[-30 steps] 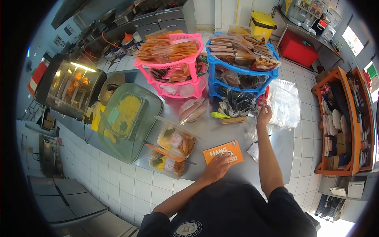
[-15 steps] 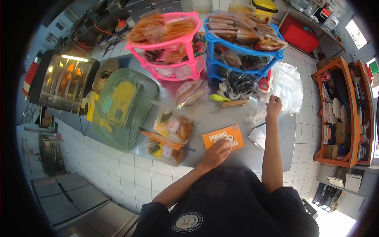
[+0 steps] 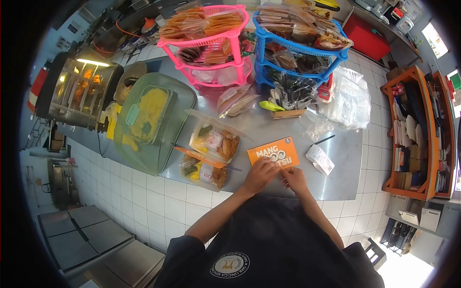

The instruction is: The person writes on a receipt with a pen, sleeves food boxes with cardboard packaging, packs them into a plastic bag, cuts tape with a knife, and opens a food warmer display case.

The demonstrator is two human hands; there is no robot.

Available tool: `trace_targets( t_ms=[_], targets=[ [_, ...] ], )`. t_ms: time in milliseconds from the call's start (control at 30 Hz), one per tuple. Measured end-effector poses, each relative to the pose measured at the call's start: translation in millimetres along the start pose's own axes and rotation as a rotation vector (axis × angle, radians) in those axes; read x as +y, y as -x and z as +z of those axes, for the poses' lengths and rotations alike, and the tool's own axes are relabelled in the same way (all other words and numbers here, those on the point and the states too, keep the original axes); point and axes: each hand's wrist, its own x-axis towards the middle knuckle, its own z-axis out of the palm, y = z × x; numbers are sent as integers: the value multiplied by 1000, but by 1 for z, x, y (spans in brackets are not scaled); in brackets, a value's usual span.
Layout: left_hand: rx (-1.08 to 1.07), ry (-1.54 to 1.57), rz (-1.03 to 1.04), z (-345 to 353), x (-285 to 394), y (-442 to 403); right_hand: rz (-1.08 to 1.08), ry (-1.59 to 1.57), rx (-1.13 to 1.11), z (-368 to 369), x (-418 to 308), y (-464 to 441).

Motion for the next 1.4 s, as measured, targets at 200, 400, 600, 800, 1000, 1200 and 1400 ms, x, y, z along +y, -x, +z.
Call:
trace_targets(
  t_ms=[200, 400, 600, 800, 1000, 1200, 1400],
  targets=[
    [2, 74, -33, -2, 5, 1, -322, 286, 206, 2, 15, 1],
    [36, 48, -77, 1, 8, 2, -489, 771, 355, -11, 36, -26],
    [63, 318, -299, -63, 47, 6, -145, 899, -36, -26, -25, 15],
    [291, -307, -313, -204, -6, -16, -650, 572, -210, 64, -85, 61],
    [-255, -115, -718, -272, -75, 9, -1146, 764, -246, 165, -89, 40],
    [-407, -236, -629, -244, -114, 102, -1125, 973, -166, 192, -31, 62],
    [-185, -144, -517, -214, -134, 163, -861, 861, 156, 235, -12, 81]
  ],
)
